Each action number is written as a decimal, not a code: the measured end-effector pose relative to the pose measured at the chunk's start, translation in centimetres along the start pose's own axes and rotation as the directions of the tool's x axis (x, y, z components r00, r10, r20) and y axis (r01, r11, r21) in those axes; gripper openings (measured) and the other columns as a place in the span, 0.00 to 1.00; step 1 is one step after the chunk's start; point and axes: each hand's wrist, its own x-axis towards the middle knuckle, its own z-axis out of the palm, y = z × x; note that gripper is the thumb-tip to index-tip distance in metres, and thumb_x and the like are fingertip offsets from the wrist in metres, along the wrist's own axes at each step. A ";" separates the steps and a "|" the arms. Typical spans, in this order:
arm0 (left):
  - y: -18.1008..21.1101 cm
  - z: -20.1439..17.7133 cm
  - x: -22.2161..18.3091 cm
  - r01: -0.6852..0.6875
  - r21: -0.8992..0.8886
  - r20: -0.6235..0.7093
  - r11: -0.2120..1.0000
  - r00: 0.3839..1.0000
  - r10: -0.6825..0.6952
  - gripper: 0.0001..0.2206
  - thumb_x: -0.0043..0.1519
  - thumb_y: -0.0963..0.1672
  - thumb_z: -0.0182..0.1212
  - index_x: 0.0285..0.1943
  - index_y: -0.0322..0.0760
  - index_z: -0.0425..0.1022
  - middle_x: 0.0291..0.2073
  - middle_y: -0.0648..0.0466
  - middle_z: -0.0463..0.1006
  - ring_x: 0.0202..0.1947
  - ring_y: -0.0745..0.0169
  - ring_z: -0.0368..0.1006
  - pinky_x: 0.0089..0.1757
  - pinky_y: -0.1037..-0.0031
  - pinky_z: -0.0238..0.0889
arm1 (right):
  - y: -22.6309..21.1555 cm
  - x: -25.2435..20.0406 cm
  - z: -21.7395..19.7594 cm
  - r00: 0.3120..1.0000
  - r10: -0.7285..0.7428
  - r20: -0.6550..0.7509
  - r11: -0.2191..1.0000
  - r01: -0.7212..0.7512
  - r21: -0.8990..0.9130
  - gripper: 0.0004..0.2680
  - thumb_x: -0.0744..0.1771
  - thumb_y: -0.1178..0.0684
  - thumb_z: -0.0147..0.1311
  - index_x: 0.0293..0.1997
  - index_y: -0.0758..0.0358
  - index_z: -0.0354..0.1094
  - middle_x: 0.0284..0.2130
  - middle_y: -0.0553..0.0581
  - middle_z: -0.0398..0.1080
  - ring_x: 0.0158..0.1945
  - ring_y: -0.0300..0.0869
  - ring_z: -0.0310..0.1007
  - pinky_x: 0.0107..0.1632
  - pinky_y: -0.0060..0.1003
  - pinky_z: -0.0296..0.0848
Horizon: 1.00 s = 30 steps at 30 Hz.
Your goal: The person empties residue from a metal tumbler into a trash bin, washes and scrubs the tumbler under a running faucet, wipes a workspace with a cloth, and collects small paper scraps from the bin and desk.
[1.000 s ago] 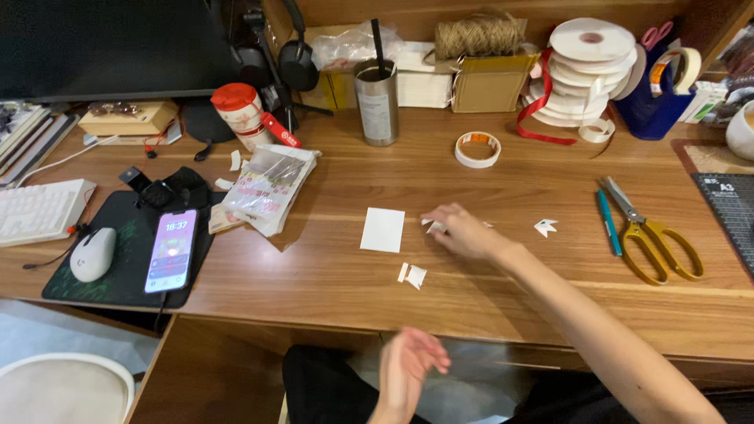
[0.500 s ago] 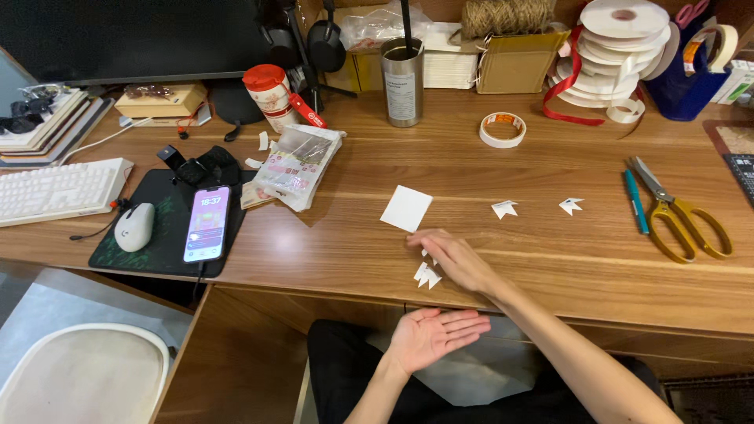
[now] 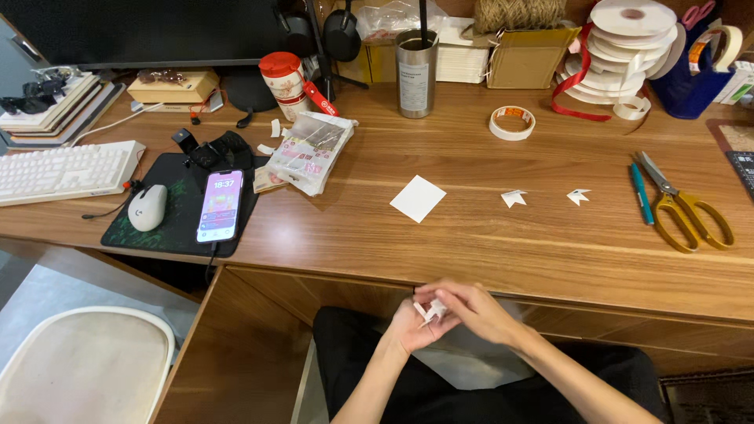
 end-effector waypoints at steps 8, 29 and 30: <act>1.1 -1.4 -0.1 0.021 0.006 -0.094 1.000 0.995 -0.020 0.15 0.70 0.44 0.46 0.52 0.23 0.72 0.52 0.33 0.75 0.52 0.40 0.71 0.52 0.60 0.67 | 1.6 1.3 -2.3 0.926 -0.071 -0.372 0.997 0.080 0.010 0.18 0.73 0.47 0.35 0.51 0.63 0.76 0.50 0.58 0.80 0.57 0.44 0.78 0.62 0.38 0.71; -1.9 13.7 -8.4 -0.062 0.006 0.189 0.998 0.980 0.060 0.07 0.72 0.43 0.56 0.41 0.36 0.70 0.24 0.56 0.74 0.12 0.78 0.57 0.13 0.90 0.45 | 5.8 0.8 -1.8 0.925 -0.347 0.156 0.488 0.320 -0.812 0.23 0.68 0.44 0.46 0.68 0.68 0.57 0.57 0.62 0.63 0.56 0.51 0.61 0.58 0.51 0.60; -2.5 15.1 -8.9 -0.123 0.045 0.136 0.991 0.984 0.115 0.09 0.73 0.44 0.57 0.39 0.39 0.69 0.22 0.57 0.74 0.10 0.78 0.55 0.11 0.90 0.44 | 7.2 -1.0 -1.3 0.854 -0.478 0.204 0.301 0.378 -0.875 0.16 0.69 0.63 0.45 0.66 0.72 0.59 0.51 0.64 0.64 0.46 0.53 0.62 0.49 0.49 0.64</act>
